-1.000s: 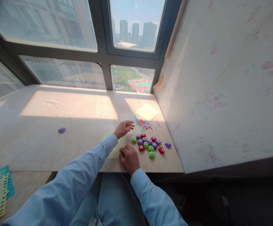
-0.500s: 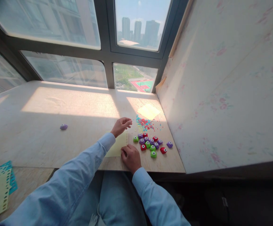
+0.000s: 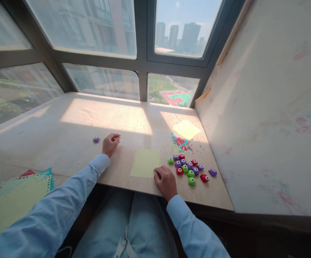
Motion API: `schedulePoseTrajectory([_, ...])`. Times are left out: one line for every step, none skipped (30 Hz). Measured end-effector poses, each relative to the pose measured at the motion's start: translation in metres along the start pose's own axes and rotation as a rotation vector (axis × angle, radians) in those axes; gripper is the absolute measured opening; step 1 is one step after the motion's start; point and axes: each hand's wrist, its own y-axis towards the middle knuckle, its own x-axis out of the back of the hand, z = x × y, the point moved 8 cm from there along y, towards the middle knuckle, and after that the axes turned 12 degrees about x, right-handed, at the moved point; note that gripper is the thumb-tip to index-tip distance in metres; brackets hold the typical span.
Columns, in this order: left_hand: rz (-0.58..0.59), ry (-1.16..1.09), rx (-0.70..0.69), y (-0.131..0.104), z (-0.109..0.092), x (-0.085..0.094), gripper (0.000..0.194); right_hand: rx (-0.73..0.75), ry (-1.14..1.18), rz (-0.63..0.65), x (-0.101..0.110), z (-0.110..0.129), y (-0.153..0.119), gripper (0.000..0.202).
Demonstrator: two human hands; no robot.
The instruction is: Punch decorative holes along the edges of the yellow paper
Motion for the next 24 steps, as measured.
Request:
schedulePoseTrajectory([-0.061, 0.038, -0.001, 0.006, 0.006, 0.021, 0.016, 0.003, 0.004, -0.001, 0.000, 0.000, -0.001, 0.018])
schedulePoseTrajectory([-0.117, 0.070, -0.002, 0.011, 0.012, 0.041, 0.018, 0.007, 0.007, 0.008, -0.001, -0.001, -0.001, 0.018])
schedulePoseTrajectory([-0.172, 0.101, -0.003, 0.015, 0.017, 0.061, 0.021, 0.010, 0.014, 0.013, -0.002, -0.001, -0.001, 0.017])
schedulePoseTrajectory([-0.219, 0.133, -0.003, 0.019, 0.022, 0.078, 0.024, 0.008, 0.018, 0.011, -0.002, -0.002, -0.002, 0.017])
schedulePoseTrajectory([-0.258, 0.172, -0.005, 0.023, 0.027, 0.094, 0.028, 0.008, 0.021, 0.013, -0.003, -0.003, -0.002, 0.017])
schedulePoseTrajectory([-0.272, 0.242, -0.016, 0.027, 0.031, 0.105, 0.032, 0.005, 0.024, 0.018, -0.004, -0.004, -0.003, 0.017])
schedulePoseTrajectory([-0.255, 0.301, -0.029, 0.030, 0.034, 0.111, 0.036, 0.003, 0.025, 0.022, -0.004, -0.004, -0.003, 0.017])
schedulePoseTrajectory([-0.215, 0.345, -0.044, 0.034, 0.038, 0.115, 0.039, 0.001, 0.026, 0.025, -0.005, -0.005, -0.003, 0.017])
schedulePoseTrajectory([-0.171, 0.375, -0.055, 0.036, 0.042, 0.116, 0.040, 0.000, 0.026, 0.027, -0.005, -0.005, -0.004, 0.018])
schedulePoseTrajectory([-0.131, 0.387, -0.060, 0.038, 0.046, 0.115, 0.039, 0.001, 0.026, 0.027, -0.005, -0.006, -0.004, 0.018])
schedulePoseTrajectory([-0.103, 0.389, -0.060, 0.039, 0.049, 0.115, 0.037, 0.004, 0.025, 0.024, -0.005, -0.006, -0.004, 0.018])
schedulePoseTrajectory([-0.090, 0.385, -0.056, 0.040, 0.051, 0.114, 0.033, 0.006, 0.024, 0.020, -0.005, -0.007, -0.004, 0.018])
schedulePoseTrajectory([-0.086, 0.379, -0.051, 0.039, 0.053, 0.112, 0.029, 0.009, 0.023, 0.016, -0.005, -0.007, -0.004, 0.018])
schedulePoseTrajectory([-0.085, 0.370, -0.047, 0.038, 0.054, 0.109, 0.025, 0.012, 0.024, 0.013, -0.005, -0.007, -0.004, 0.018])
schedulePoseTrajectory([-0.080, 0.359, -0.048, 0.037, 0.053, 0.106, 0.021, 0.013, 0.024, 0.012, -0.005, -0.008, -0.004, 0.018])
schedulePoseTrajectory([-0.071, 0.346, -0.052, 0.034, 0.052, 0.101, 0.018, 0.014, 0.023, 0.010, -0.005, -0.008, -0.004, 0.018])
schedulePoseTrajectory([-0.059, 0.329, -0.060, 0.032, 0.049, 0.095, 0.016, 0.015, 0.022, 0.009, -0.005, -0.008, -0.004, 0.018])
schedulePoseTrajectory([-0.041, 0.309, -0.072, 0.028, 0.046, 0.088, 0.015, 0.015, 0.019, 0.011, -0.005, -0.008, -0.004, 0.018])
schedulePoseTrajectory([-0.019, 0.288, -0.088, 0.024, 0.042, 0.081, 0.014, 0.014, 0.016, 0.011, -0.005, -0.008, -0.004, 0.018])
schedulePoseTrajectory([0.007, 0.265, -0.106, 0.019, 0.038, 0.073, 0.014, 0.012, 0.013, 0.011, -0.005, -0.008, -0.004, 0.018])
schedulePoseTrajectory([0.038, 0.244, -0.127, 0.013, 0.034, 0.064, 0.015, 0.010, 0.012, 0.012, -0.005, -0.008, -0.004, 0.018])
schedulePoseTrajectory([0.070, 0.225, -0.147, 0.007, 0.029, 0.056, 0.016, 0.008, 0.011, 0.013, -0.004, -0.008, -0.004, 0.018])
schedulePoseTrajectory([0.103, 0.211, -0.166, 0.000, 0.024, 0.048, 0.017, 0.006, 0.011, 0.014, -0.004, -0.007, -0.004, 0.018])
schedulePoseTrajectory([0.137, 0.198, -0.185, -0.007, 0.020, 0.039, 0.018, 0.004, 0.011, 0.016, -0.004, -0.007, -0.004, 0.018])
